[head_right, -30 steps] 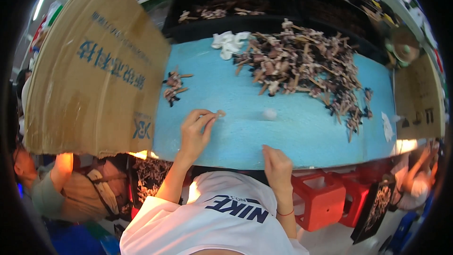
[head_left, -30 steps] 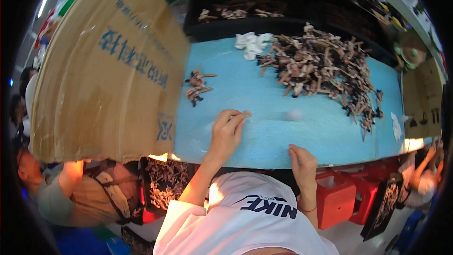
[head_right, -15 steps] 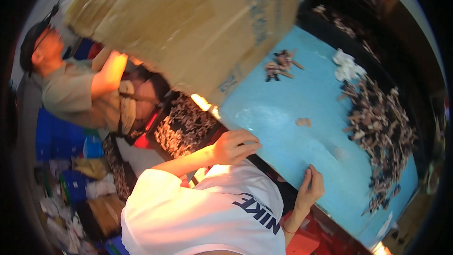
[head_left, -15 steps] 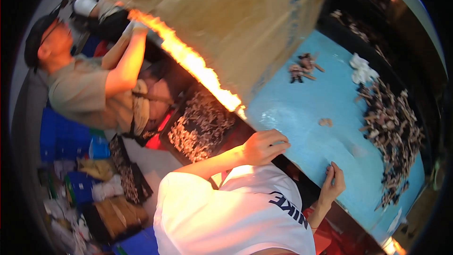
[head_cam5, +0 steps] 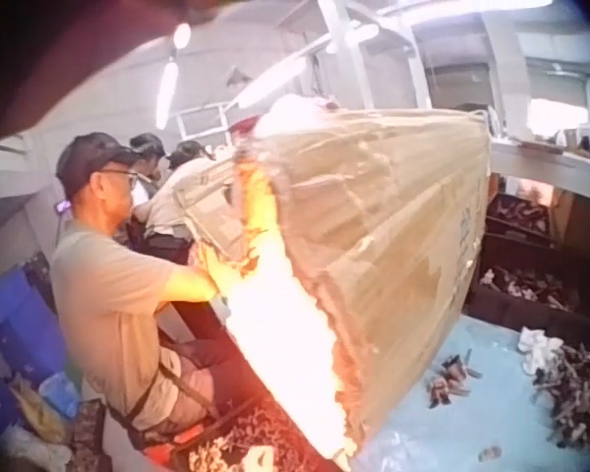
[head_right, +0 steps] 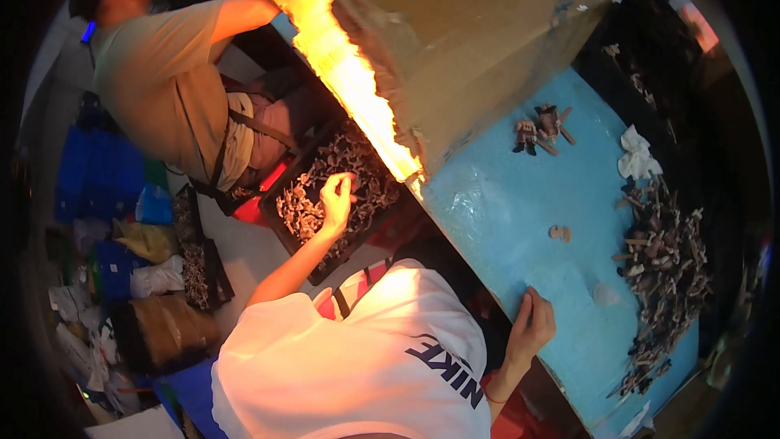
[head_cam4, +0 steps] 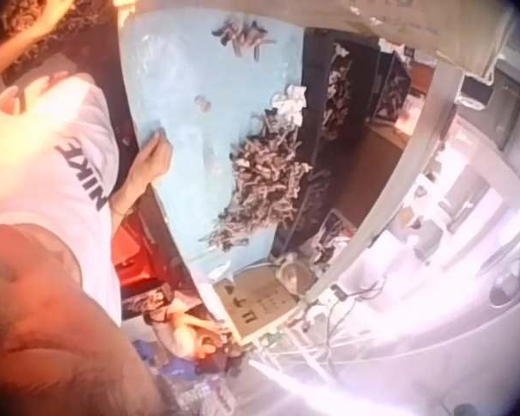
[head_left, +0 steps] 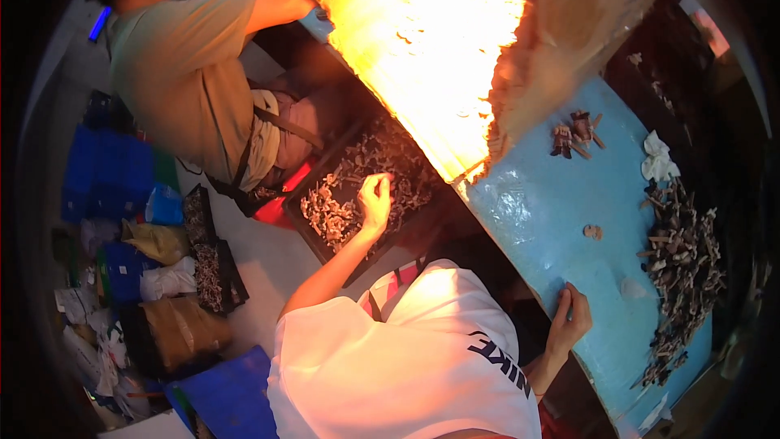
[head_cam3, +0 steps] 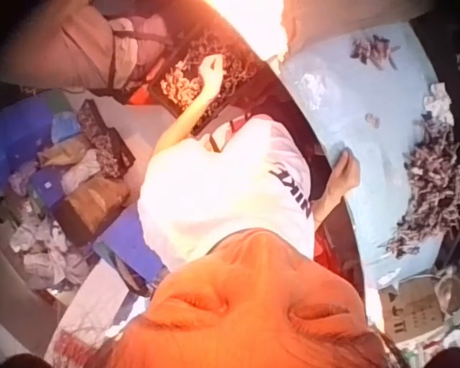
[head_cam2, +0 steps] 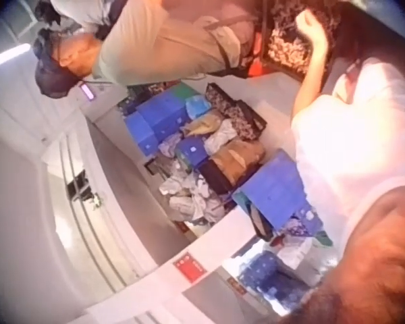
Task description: The person assembles toy figures by applying glue with a squeeze bottle onto figure parts, attaching components by hand, and retrieving pieces from a box.
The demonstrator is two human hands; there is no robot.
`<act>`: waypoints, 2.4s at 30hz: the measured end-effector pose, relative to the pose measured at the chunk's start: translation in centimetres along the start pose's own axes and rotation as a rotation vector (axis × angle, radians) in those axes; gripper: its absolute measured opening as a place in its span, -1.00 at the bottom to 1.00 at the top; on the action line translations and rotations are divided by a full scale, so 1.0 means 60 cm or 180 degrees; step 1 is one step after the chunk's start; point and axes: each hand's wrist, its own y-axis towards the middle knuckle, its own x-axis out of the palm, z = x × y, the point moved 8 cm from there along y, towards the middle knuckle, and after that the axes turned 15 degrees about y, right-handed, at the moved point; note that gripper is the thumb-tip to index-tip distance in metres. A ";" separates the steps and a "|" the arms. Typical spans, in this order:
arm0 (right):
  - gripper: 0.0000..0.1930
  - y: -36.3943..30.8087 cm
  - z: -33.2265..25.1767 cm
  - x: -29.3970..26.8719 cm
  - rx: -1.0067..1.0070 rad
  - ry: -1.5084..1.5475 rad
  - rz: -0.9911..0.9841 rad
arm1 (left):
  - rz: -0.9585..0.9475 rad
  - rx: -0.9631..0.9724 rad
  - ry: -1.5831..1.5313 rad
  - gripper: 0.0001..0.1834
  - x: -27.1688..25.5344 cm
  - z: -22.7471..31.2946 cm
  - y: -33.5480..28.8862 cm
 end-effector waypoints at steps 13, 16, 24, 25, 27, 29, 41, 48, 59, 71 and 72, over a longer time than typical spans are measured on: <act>-0.90 0.011 -0.016 0.017 -0.0143 -0.0209 -0.0215 | -0.0242 0.1628 -0.0197 -0.83 0.028 0.368 0.118; -0.90 0.010 -0.014 0.017 -0.0013 -0.0300 -0.0262 | -0.0358 0.1980 -0.0556 -0.81 0.083 0.355 0.147; -0.91 0.019 -0.028 0.032 -0.0215 -0.0585 -0.0274 | 0.1113 0.4058 0.1664 -0.77 0.120 0.353 0.125; -0.91 0.019 -0.030 0.032 -0.0221 -0.0606 -0.0256 | 0.1044 0.4063 0.1691 -0.78 0.150 0.374 0.147; -0.90 0.019 -0.029 0.032 0.0253 -0.0573 -0.0247 | 0.0886 0.4096 0.1736 -0.80 0.177 0.385 0.178; -0.90 0.019 -0.027 0.032 0.0184 -0.0599 -0.0237 | 0.0746 0.4116 0.1807 -0.81 0.163 0.359 0.216; -0.91 0.025 -0.037 0.045 0.0072 -0.0589 -0.0302 | -0.0366 0.3903 0.1727 -0.86 0.159 0.427 0.217; -0.90 0.025 -0.029 0.044 0.0133 -0.0555 -0.0320 | 0.1598 0.4469 0.0590 -0.82 0.140 0.399 0.189; -0.89 0.033 -0.049 0.053 -0.0079 -0.0602 -0.0322 | 0.0055 0.4660 0.0917 -0.77 0.178 0.425 0.109; -0.89 0.027 -0.040 0.047 -0.0010 -0.0632 -0.0290 | -0.0845 0.3562 0.0222 -0.75 0.163 0.413 0.166; -0.90 0.028 -0.042 0.048 -0.0111 -0.0665 -0.0294 | -0.0431 0.3521 0.0439 -0.72 0.156 0.415 0.166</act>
